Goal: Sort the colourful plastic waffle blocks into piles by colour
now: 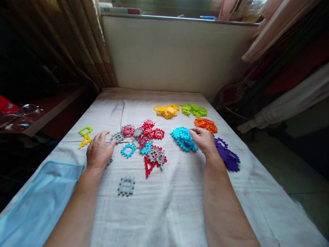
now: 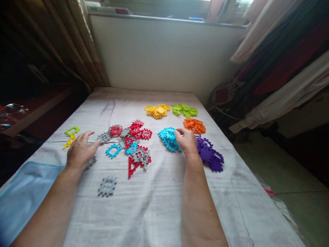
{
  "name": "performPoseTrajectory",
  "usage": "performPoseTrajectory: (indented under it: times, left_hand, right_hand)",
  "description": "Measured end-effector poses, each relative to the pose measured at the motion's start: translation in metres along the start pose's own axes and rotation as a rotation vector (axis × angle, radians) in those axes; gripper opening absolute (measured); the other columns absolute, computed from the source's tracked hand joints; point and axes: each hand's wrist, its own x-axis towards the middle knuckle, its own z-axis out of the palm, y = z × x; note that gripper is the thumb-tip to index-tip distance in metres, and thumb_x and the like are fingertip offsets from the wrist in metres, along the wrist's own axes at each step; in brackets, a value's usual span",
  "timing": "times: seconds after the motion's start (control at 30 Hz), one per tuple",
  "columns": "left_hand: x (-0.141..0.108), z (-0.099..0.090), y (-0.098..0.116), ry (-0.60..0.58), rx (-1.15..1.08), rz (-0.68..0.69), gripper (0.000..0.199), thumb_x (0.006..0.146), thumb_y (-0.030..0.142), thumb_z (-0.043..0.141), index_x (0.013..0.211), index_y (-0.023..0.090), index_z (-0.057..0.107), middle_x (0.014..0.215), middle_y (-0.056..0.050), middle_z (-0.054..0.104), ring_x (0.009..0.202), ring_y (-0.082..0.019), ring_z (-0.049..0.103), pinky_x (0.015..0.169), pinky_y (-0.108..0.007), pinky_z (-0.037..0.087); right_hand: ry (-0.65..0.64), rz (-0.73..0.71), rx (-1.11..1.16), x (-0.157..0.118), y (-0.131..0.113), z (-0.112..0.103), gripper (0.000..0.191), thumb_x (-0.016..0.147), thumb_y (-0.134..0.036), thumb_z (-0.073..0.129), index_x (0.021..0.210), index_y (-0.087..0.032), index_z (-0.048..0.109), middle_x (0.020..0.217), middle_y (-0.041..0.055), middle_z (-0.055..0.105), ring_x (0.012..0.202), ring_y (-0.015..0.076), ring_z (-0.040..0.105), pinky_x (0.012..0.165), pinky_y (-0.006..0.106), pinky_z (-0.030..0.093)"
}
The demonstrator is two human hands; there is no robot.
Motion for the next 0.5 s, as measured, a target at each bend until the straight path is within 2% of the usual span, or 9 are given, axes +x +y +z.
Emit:
performPoseTrajectory:
  times: [0.07, 0.17, 0.23, 0.4, 0.5]
  left_hand:
    - [-0.002, -0.007, 0.008, -0.087, 0.018, 0.025, 0.039, 0.086, 0.039, 0.049, 0.116, 0.02, 0.065, 0.126, -0.011, 0.066, 0.116, -0.029, 0.06, 0.098, -0.039, 0.046]
    - [-0.008, -0.014, 0.02, -0.367, 0.043, 0.069, 0.032, 0.084, 0.049, 0.052, 0.096, 0.027, 0.071, 0.102, -0.005, 0.073, 0.094, -0.026, 0.067, 0.08, -0.034, 0.05]
    - [-0.014, -0.012, 0.027, -0.461, 0.069, 0.136, 0.029, 0.08, 0.051, 0.056, 0.088, 0.028, 0.071, 0.095, -0.003, 0.073, 0.088, -0.025, 0.067, 0.074, -0.033, 0.049]
    - [-0.024, 0.0, 0.03, -0.362, 0.11, 0.283, 0.017, 0.074, 0.04, 0.06, 0.08, 0.027, 0.07, 0.093, -0.006, 0.071, 0.09, -0.027, 0.066, 0.075, -0.035, 0.05]
    - [-0.022, 0.001, 0.024, -0.367, 0.092, 0.316, 0.015, 0.075, 0.034, 0.057, 0.08, 0.027, 0.07, 0.092, -0.005, 0.071, 0.09, -0.027, 0.066, 0.076, -0.035, 0.05]
  right_hand:
    - [-0.001, -0.001, 0.01, 0.0, 0.001, 0.001, 0.036, 0.08, -0.042, 0.055, 0.095, -0.019, 0.078, 0.088, 0.0065, 0.076, 0.076, 0.0204, 0.068, 0.073, 0.031, 0.052]
    - [-0.011, -0.008, 0.033, 0.001, 0.001, 0.001, 0.036, 0.08, -0.042, 0.055, 0.097, -0.018, 0.077, 0.087, 0.0061, 0.076, 0.073, 0.0191, 0.068, 0.07, 0.029, 0.052]
    - [-0.019, -0.024, 0.048, 0.0, 0.0, 0.001, 0.036, 0.081, -0.041, 0.055, 0.097, -0.018, 0.077, 0.087, 0.0061, 0.076, 0.071, 0.0185, 0.068, 0.069, 0.028, 0.051]
    - [-0.033, -0.046, 0.067, -0.001, -0.004, -0.001, 0.037, 0.081, -0.04, 0.054, 0.097, -0.016, 0.077, 0.082, 0.0064, 0.075, 0.067, 0.0181, 0.067, 0.065, 0.028, 0.051]
    - [-0.028, -0.038, 0.08, -0.002, -0.006, -0.003, 0.035, 0.081, -0.039, 0.054, 0.096, -0.016, 0.076, 0.08, 0.0061, 0.075, 0.065, 0.0175, 0.066, 0.064, 0.027, 0.051]
